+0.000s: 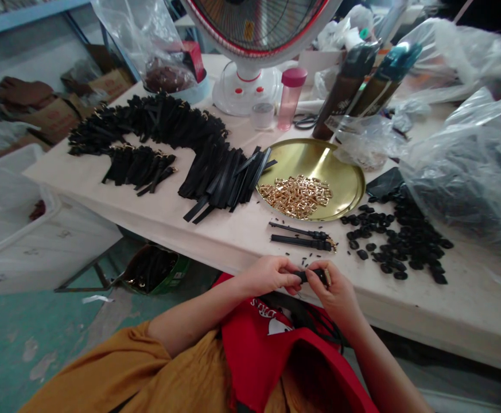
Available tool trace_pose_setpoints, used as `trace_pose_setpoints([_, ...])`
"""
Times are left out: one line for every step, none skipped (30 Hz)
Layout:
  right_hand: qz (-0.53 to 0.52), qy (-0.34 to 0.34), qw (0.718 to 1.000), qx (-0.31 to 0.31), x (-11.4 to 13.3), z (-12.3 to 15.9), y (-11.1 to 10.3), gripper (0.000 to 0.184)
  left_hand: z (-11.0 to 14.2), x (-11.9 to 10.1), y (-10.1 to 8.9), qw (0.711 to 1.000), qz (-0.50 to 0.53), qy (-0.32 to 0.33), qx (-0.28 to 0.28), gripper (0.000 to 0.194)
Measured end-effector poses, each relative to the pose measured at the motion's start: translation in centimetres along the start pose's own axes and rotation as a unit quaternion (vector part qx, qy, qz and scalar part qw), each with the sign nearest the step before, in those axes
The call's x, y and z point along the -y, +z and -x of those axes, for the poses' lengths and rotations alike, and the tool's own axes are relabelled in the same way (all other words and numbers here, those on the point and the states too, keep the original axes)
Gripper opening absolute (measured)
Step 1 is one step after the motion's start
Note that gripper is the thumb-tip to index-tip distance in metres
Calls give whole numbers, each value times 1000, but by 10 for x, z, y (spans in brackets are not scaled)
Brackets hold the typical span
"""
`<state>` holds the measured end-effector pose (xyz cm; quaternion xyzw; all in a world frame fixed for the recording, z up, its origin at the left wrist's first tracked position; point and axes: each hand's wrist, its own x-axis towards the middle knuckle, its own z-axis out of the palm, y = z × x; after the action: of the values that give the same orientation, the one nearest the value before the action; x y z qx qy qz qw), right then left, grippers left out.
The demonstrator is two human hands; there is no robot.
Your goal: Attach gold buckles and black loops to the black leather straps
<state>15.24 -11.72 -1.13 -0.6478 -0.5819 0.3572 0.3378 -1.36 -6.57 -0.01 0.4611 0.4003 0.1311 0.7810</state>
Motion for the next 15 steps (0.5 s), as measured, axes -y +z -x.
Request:
trace_pose_setpoints([33, -15, 999, 6, 0, 1, -1, 13, 0, 1, 1, 1000, -25, 8, -2, 22])
trace_pose_setpoints([63, -27, 998, 14, 1, 2, -3, 12, 0, 1, 2, 998, -54, 16, -2, 21])
trace_pose_setpoints([88, -40, 995, 24, 2, 3, -4, 12, 0, 1, 3, 996, -83, 25, -1, 20])
trace_pose_setpoints([106, -52, 992, 32, 2, 3, -5, 12, 0, 1, 3, 993, -111, 32, 1, 19])
trace_pose_setpoints([120, -66, 990, 37, 2, 3, -6, 12, 0, 0, 4, 990, -135, 38, 2, 19])
trace_pose_setpoints([131, -76, 988, 38, 2, 3, -6, 12, 0, -1, 5, 987, -152, 42, 2, 19])
trace_pose_setpoints([139, -82, 986, 35, 2, 2, -7, 11, 0, -2, 5, 986, -160, 45, 2, 20])
trace_pose_setpoints([143, -83, 986, 30, 0, 1, -7, 11, 1, -3, 6, 986, -160, 48, 4, 21])
trace_pose_setpoints([144, -78, 986, 23, -1, 0, -6, 12, 1, -4, 6, 987, -151, 50, 8, 22])
trace_pose_setpoints([140, -69, 988, 16, -3, -1, -6, 12, 0, -4, 6, 989, -135, 50, 14, 24])
trace_pose_setpoints([132, -58, 990, 10, -5, -1, -5, 13, 0, -4, 6, 992, -114, 47, 19, 26])
trace_pose_setpoints([120, -49, 992, 4, -7, -2, -4, 13, -1, -3, 6, 995, -89, 40, 20, 27])
trace_pose_setpoints([107, -42, 993, -2, -8, -2, -3, 14, -3, -2, 7, 997, -63, 32, 19, 27])
trace_pose_setpoints([96, -36, 995, -10, -9, -2, -2, 14, -4, -1, 7, 999, -37, 25, 16, 25])
trace_pose_setpoints([86, -30, 996, -19, -10, -2, -1, 14, -6, 1, 8, 1000, -13, 20, 11, 24])
